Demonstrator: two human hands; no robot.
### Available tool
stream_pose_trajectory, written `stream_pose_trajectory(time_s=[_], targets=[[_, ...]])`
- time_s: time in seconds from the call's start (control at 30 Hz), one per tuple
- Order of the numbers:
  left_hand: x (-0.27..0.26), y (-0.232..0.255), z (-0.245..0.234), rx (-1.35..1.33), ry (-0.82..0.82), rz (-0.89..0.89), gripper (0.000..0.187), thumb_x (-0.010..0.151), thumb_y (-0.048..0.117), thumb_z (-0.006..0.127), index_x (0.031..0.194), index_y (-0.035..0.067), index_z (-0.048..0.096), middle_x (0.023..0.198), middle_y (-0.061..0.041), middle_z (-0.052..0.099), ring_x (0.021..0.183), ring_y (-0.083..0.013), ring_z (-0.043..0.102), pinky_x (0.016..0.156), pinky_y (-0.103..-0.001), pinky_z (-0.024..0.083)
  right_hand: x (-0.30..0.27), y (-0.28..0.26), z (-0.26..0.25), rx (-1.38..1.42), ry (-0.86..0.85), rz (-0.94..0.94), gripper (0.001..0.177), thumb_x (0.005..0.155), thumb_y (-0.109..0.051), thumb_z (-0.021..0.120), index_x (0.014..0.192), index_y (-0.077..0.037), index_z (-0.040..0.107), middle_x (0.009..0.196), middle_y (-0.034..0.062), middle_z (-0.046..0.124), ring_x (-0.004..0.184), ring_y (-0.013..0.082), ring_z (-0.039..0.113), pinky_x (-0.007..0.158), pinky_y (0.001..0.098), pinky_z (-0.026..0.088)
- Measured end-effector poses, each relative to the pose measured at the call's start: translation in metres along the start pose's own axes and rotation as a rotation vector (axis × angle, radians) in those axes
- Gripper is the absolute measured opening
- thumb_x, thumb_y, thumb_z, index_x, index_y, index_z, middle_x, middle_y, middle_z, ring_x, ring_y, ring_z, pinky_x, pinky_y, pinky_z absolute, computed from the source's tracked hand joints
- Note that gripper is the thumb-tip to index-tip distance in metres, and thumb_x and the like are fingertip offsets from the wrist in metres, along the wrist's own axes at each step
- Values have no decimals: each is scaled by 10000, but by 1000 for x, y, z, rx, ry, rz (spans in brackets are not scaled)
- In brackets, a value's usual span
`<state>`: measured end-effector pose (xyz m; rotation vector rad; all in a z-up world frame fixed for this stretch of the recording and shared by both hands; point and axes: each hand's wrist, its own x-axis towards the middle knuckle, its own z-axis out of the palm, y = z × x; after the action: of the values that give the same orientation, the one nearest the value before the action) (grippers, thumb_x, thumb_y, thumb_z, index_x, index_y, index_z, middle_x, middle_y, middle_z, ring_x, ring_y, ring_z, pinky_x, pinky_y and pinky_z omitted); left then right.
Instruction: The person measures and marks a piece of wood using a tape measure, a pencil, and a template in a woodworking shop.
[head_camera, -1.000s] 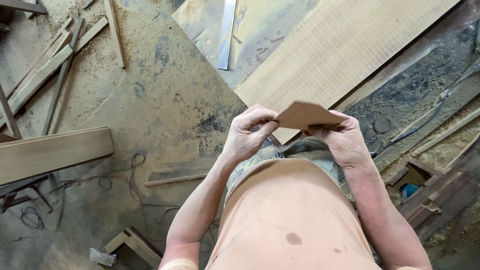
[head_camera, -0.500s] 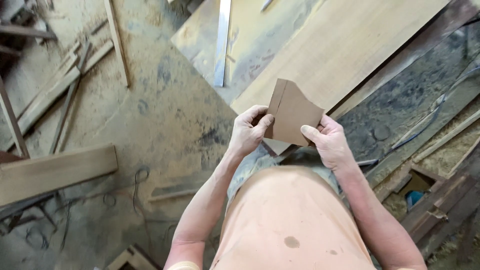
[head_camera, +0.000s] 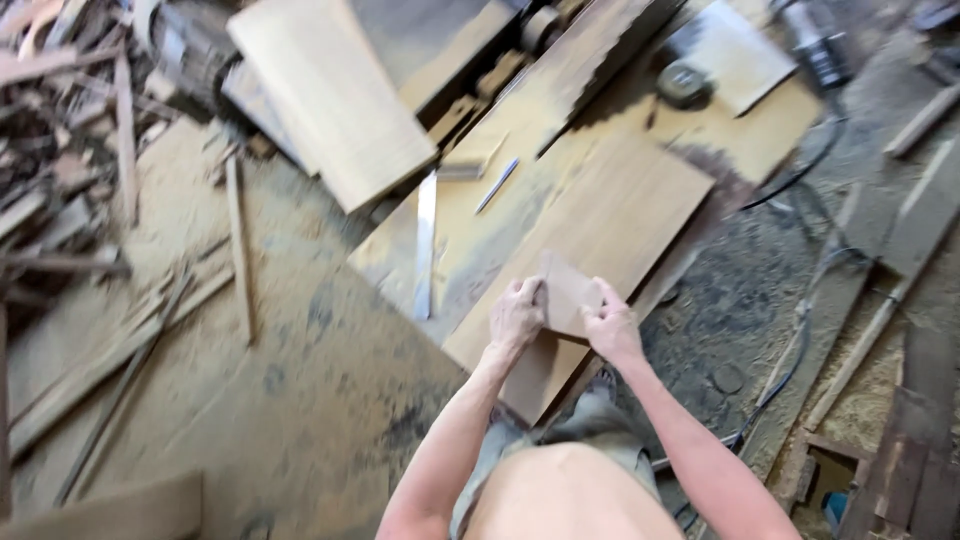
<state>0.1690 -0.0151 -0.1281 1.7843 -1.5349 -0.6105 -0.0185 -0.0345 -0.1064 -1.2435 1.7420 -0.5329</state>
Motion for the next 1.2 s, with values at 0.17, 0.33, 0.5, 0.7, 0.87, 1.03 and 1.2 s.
stream_pose_trajectory(time_s=[0.17, 0.33, 0.5, 0.7, 0.87, 1.03, 1.2], targets=[[6, -4, 7, 157, -26, -39, 282, 913, 358, 651, 1193, 361, 679, 901, -41, 660, 858, -296, 738, 715, -405, 604, -4, -23, -13, -236, -53, -11, 644, 875, -353, 731, 1481, -365, 512, 1142, 165, 762, 1106, 339, 721, 989, 466, 580], [1, 19, -10, -163, -156, -279, 501, 906, 293, 660, 1391, 173, 621, 1095, -206, 718, 1081, -378, 686, 946, -508, 541, -2, -8, -30, 99, -120, -20, 711, 855, -198, 748, 1509, -215, 469, 1388, 195, 631, 1162, 348, 695, 974, 459, 601], [-24, 95, 1, -352, -204, -367, 459, 890, 231, 665, 1335, 125, 700, 912, 6, 667, 876, -127, 603, 848, -289, 495, -6, 25, -93, 730, -395, 156, 395, 824, -34, 742, 1215, 20, 732, 1115, 122, 781, 950, 203, 710, 819, 360, 606], [-27, 180, 94, -965, -302, -662, 397, 902, 126, 702, 1255, -55, 691, 1026, -167, 744, 829, -227, 677, 687, -341, 547, 16, 63, -205, 997, -228, 289, 351, 796, 8, 718, 1147, 2, 724, 966, 107, 744, 786, 230, 686, 648, 366, 575], [-10, 210, 153, -740, -496, -242, 250, 942, 160, 722, 721, 46, 692, 656, -26, 633, 674, -102, 544, 649, -254, 410, 38, 113, -280, 994, -236, 117, 181, 784, -111, 815, 906, -121, 682, 843, 12, 724, 754, 133, 643, 639, 277, 476], [26, 281, 187, -889, -682, -510, 224, 837, 20, 731, 1039, -27, 646, 875, -200, 721, 806, -290, 696, 771, -437, 591, 28, 128, -315, 1503, -32, 172, 262, 793, 40, 785, 712, -141, 614, 823, 57, 709, 798, 246, 687, 554, 349, 547], [38, 282, 250, -728, -856, -366, 246, 878, 155, 768, 953, -75, 813, 849, -149, 811, 750, -224, 736, 690, -372, 634, 17, 137, -341, 1459, 35, 59, 404, 845, 35, 691, 665, -157, 385, 705, 30, 452, 699, 195, 436, 731, 414, 479]])
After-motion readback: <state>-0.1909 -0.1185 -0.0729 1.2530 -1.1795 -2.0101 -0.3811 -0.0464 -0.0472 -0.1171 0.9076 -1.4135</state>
